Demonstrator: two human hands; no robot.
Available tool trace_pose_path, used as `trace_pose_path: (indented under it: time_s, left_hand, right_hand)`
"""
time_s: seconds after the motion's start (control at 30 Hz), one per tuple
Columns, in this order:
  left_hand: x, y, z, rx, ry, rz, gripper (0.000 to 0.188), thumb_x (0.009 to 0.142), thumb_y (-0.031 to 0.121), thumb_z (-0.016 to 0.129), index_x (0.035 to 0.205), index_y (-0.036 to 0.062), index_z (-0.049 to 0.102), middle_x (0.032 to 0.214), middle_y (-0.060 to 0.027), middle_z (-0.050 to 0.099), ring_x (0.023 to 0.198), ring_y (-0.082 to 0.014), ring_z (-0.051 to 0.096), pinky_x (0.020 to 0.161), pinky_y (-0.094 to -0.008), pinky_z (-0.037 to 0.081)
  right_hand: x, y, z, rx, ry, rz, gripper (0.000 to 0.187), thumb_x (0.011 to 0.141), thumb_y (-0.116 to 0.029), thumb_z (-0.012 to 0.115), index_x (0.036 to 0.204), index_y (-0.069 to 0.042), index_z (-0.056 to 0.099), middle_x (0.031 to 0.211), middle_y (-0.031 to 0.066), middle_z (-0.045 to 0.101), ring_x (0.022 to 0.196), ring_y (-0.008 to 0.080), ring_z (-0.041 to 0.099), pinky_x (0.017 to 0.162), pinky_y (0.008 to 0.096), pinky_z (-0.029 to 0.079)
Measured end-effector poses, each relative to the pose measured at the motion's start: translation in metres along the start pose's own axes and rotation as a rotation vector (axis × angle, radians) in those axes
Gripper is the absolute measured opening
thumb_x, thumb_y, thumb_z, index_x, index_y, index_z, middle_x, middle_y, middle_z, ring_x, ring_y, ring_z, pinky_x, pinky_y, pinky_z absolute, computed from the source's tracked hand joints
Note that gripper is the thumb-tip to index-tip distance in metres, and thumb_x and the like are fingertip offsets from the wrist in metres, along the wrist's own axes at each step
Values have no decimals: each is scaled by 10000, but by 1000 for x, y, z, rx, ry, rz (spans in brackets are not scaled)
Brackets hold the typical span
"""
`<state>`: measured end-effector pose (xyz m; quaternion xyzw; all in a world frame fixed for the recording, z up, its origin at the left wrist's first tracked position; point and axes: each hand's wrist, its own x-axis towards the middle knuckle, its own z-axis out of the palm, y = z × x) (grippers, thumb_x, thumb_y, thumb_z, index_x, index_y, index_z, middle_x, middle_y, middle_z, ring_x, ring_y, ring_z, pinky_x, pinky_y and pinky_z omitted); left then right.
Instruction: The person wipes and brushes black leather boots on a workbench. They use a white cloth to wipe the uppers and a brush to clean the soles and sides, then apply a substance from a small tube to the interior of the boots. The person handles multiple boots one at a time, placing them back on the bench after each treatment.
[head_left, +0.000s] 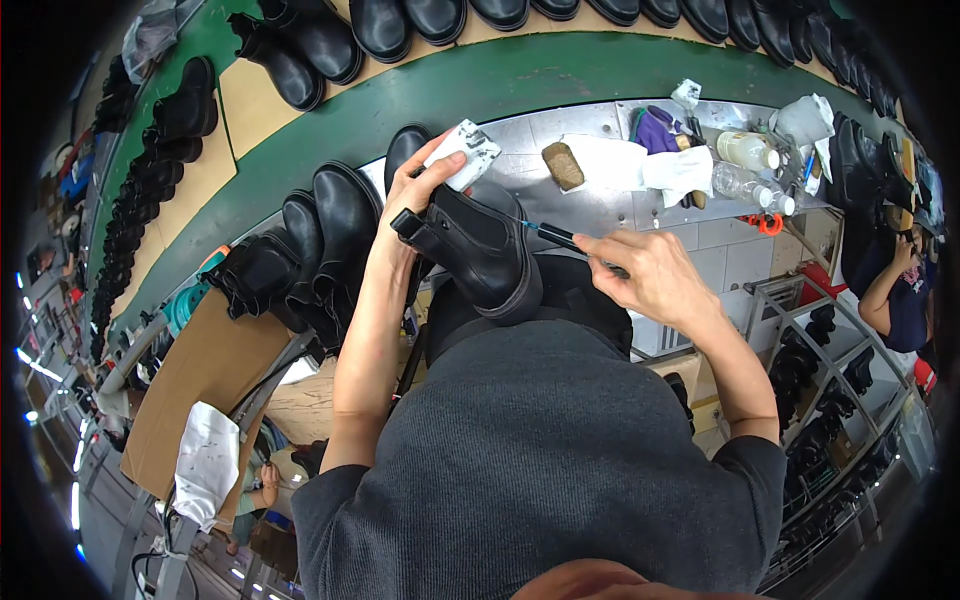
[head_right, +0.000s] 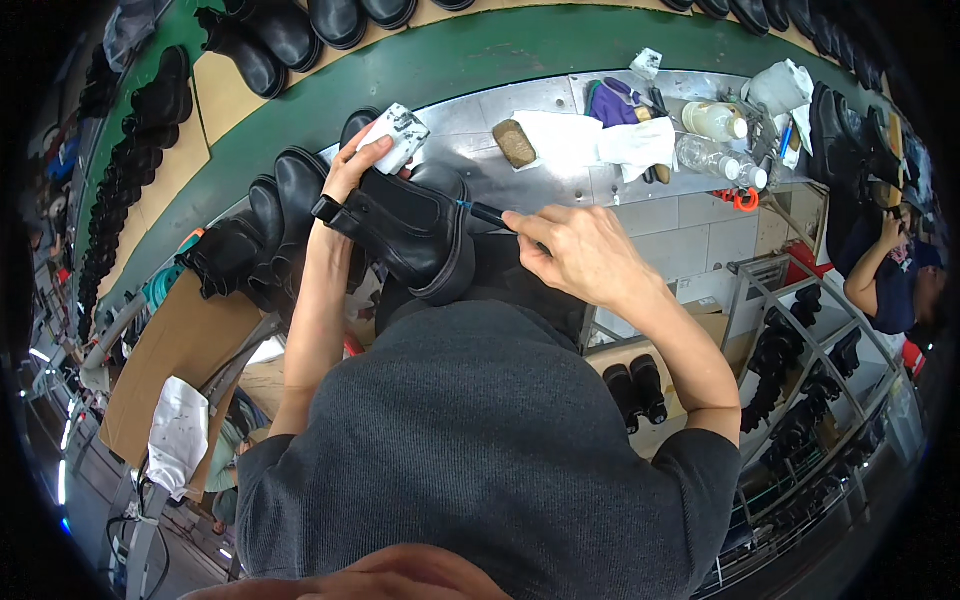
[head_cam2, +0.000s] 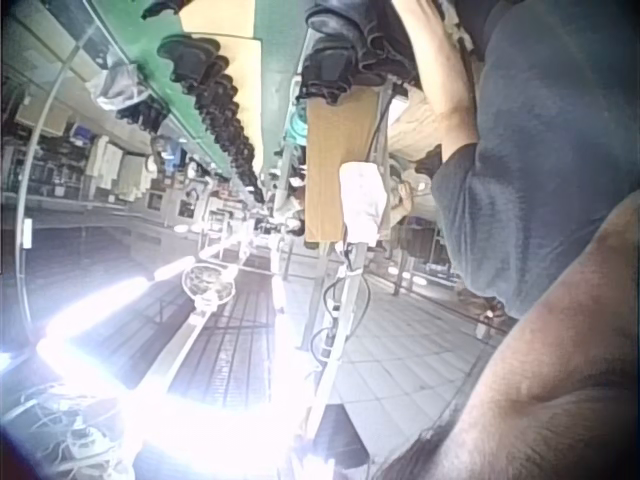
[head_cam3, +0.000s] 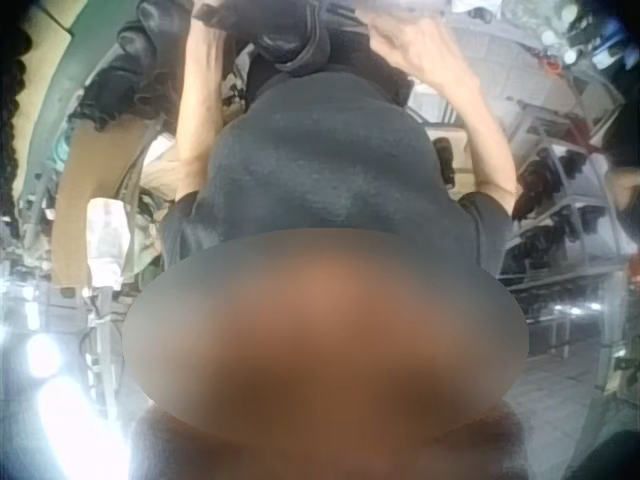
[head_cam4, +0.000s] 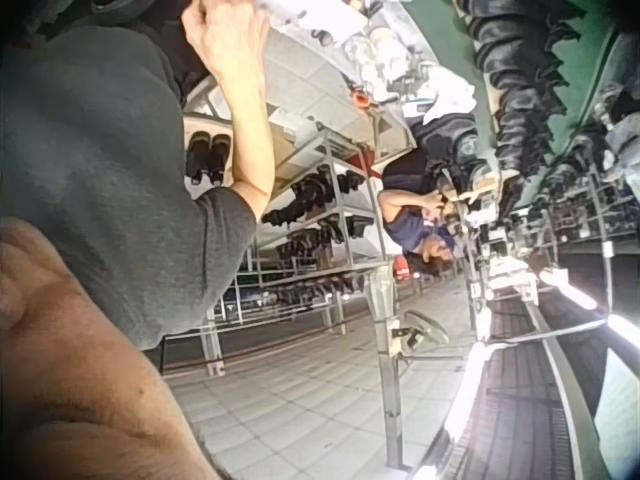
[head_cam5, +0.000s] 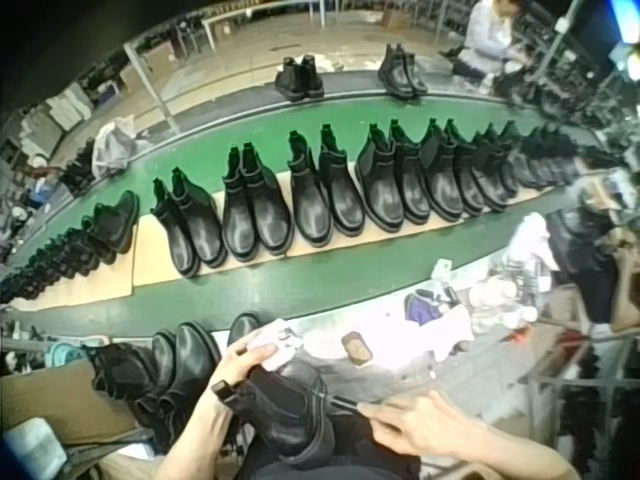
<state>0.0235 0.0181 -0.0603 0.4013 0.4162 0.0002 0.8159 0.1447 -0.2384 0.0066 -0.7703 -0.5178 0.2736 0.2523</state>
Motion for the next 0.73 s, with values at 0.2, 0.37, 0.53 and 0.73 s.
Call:
trace_pose_path:
  time_s: [0.2,0.37,0.53,0.73]
  left_hand:
    - [0,-1,7,-4,23,2,505,812,139,700,1276,11,546,1027,-102,669,768,-133,661,650,-233,549]
    - [2,-1,5,-15,0,-1,501,816,126,697,1274,-4,539,1043,-111,663,795,-145,671,653,-240,562]
    - [3,-2,3,-5,12,-19,514,812,129,701,1280,-4,535,1061,-123,657,808,-162,671,659,-258,568]
    - [8,-5,-2,-25,-10,-18,554,803,138,709,1300,-8,514,1070,-134,654,826,-192,672,681,-277,572]
  right_hand:
    - [-16,-6,2,49,49,91,265,772,-95,647,1029,-48,694,742,121,667,584,284,637,556,375,528]
    - [-30,-9,14,82,72,160,290,773,-63,673,1062,-60,691,815,103,686,577,240,632,532,333,514]
    - [-36,-13,21,153,203,192,303,781,-69,680,1083,-73,687,839,102,690,626,240,655,558,326,529]
    - [-33,-3,31,144,218,123,317,785,-81,665,1101,-79,674,844,78,676,603,226,645,533,329,533]
